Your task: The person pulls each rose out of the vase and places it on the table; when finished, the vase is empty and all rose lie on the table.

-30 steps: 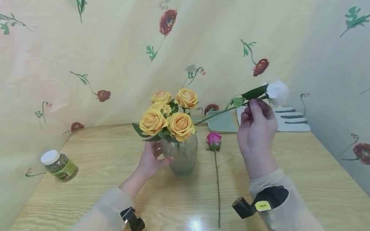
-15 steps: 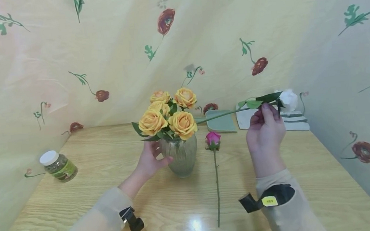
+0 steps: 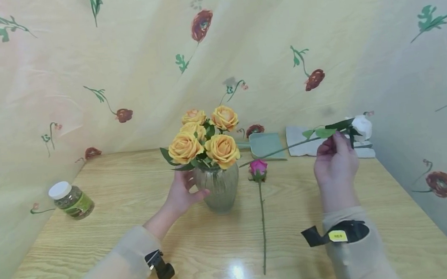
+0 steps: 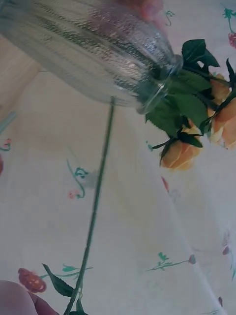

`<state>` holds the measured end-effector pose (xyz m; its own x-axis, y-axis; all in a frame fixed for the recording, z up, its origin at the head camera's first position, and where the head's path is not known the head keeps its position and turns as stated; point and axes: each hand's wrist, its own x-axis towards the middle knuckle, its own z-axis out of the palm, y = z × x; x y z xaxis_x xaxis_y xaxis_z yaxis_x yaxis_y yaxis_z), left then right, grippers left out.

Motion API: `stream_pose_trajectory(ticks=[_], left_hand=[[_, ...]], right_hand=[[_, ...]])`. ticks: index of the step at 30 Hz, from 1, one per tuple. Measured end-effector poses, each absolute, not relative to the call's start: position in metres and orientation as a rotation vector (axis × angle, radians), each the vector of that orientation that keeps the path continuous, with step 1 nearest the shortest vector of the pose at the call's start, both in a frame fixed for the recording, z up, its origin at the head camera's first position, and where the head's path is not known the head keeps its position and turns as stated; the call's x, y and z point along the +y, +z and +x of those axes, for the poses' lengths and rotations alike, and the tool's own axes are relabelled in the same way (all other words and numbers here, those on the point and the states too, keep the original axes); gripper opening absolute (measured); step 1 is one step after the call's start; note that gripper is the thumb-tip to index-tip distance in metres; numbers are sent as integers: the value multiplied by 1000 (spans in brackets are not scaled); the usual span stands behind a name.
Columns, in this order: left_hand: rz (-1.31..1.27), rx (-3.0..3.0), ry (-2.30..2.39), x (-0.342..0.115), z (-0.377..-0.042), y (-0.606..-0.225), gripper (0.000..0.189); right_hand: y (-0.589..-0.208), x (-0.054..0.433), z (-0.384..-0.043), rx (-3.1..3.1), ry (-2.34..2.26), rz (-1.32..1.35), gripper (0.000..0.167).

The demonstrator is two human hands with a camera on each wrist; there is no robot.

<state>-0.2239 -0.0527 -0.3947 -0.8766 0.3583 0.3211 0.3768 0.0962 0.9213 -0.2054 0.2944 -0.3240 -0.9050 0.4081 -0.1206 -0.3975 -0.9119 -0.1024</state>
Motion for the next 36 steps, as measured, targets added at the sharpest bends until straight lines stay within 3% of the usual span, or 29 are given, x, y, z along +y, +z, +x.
stream_pose_trajectory(ticks=[7, 18, 26, 33, 36], left_hand=[[-768, -2314, -1969, -52, -225, -395, 86], [-760, -2320, -1955, -52, -224, -397, 87], [-795, -2284, -1979, -51, -224, -396, 88], [-762, -2316, -1961, -51, -222, -395, 84], [-773, -2304, -1950, -51, -223, -396, 83]], right_hand=[[-341, 307, -204, -501, 2766, -242, 16], [-367, 311, -203, -1198, 2652, -337, 6], [-391, 309, -208, -1669, 2475, -414, 16], [-411, 299, -212, -2009, 2256, -450, 4], [-417, 292, -214, -2240, 2049, -420, 27]])
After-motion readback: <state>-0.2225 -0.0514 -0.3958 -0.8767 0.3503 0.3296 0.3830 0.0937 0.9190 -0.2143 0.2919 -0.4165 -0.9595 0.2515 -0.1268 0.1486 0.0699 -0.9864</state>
